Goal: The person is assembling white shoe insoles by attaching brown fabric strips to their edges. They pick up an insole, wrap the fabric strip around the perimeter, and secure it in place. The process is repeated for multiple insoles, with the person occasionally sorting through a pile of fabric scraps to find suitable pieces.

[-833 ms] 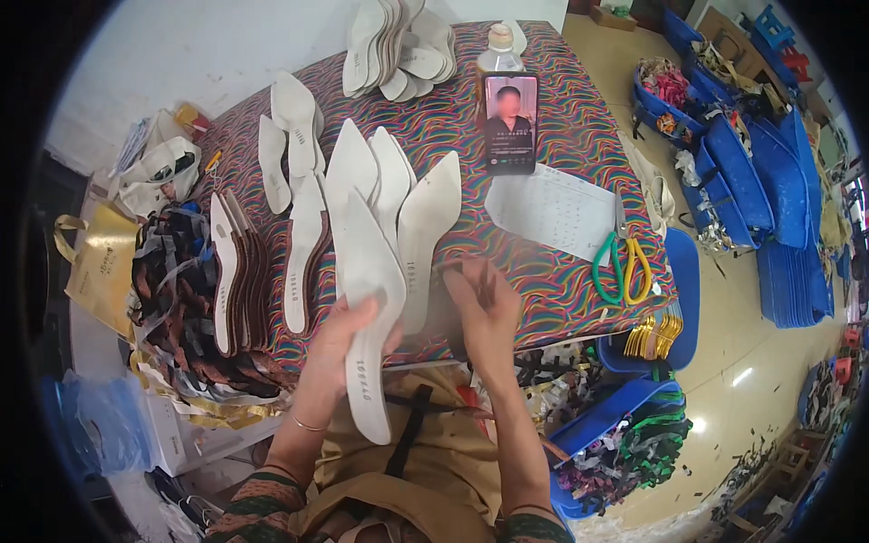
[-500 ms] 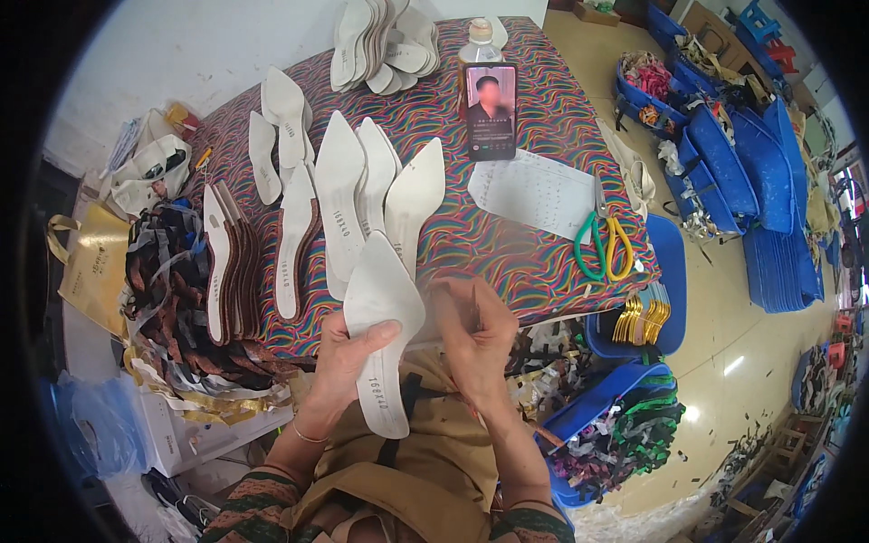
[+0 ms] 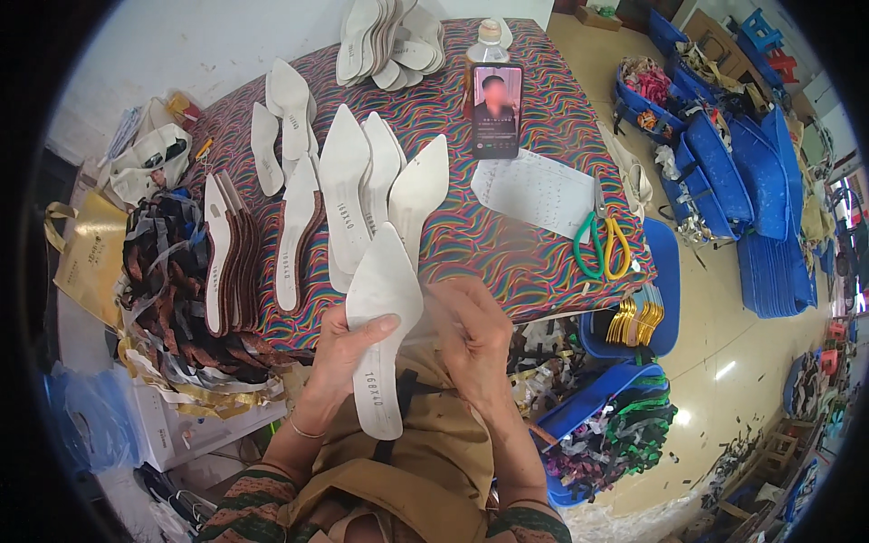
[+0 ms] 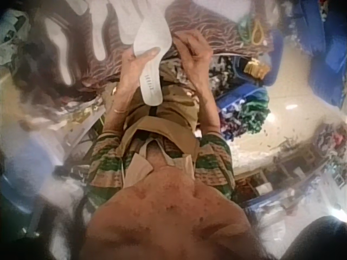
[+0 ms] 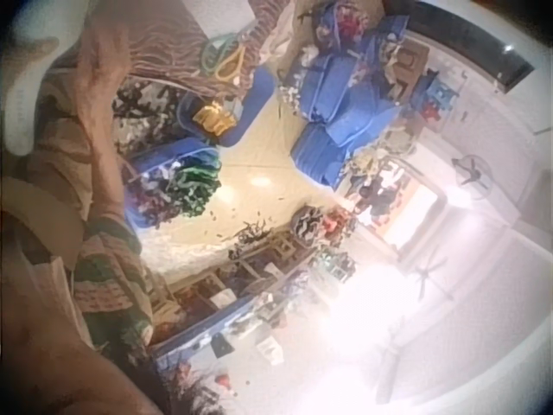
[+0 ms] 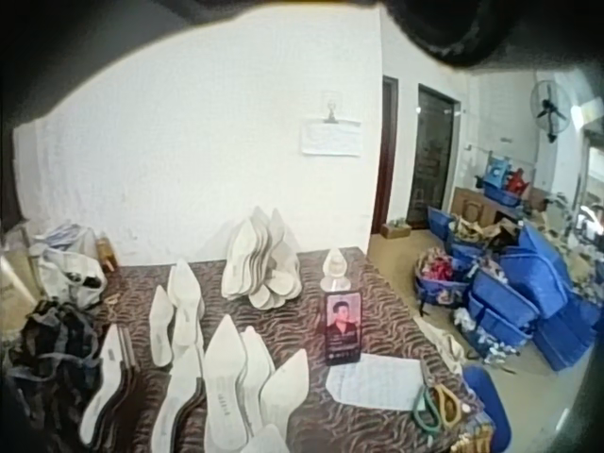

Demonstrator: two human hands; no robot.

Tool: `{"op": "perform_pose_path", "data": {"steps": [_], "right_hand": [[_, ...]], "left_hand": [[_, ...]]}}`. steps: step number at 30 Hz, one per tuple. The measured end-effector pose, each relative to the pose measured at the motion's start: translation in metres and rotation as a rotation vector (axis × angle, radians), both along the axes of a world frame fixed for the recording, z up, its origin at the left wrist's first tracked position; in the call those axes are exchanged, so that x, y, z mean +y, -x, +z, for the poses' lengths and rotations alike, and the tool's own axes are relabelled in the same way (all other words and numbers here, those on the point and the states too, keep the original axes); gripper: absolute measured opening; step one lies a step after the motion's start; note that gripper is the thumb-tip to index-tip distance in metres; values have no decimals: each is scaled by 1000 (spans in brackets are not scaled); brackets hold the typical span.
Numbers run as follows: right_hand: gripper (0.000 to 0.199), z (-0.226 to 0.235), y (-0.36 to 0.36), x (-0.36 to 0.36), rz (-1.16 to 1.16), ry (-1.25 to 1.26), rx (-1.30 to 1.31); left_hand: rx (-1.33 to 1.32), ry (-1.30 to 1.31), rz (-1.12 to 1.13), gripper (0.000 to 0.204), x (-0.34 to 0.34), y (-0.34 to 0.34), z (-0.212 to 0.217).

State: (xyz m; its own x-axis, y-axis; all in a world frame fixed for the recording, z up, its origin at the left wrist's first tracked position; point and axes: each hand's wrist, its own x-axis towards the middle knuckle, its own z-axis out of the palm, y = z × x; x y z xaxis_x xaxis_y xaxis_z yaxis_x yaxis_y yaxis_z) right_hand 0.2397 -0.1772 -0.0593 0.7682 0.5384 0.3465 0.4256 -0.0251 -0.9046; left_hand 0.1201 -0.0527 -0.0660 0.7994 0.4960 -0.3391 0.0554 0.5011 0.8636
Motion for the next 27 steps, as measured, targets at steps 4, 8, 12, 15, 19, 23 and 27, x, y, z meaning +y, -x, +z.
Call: {"op": "perform_pose_path", "data": {"steps": [4, 8, 12, 15, 19, 23, 27], "right_hand": [[18, -2, 0, 0, 7, 29, -29], [19, 0, 2, -2, 18, 36, -7], [14, -2, 2, -3, 42, 22, -10], [10, -3, -7, -6, 120, -55, 244], [6, 9, -17, -6, 186, -70, 738], [5, -5, -12, -2, 172, -107, 598], [5, -13, 0, 3, 67, -150, 537]], "left_hand": [[3, 15, 0, 29, 1, 2, -3], [13, 35, -6, 28, 2, 1, -3], [23, 19, -15, 28, 4, 2, -3], [19, 5, -24, 27, 6, 1, -5], [-3, -7, -70, 28, 4, 1, -3], [2, -25, -125, 30, 2, 2, 1], [-25, -109, -38, 30, -1, -6, 6]]}}
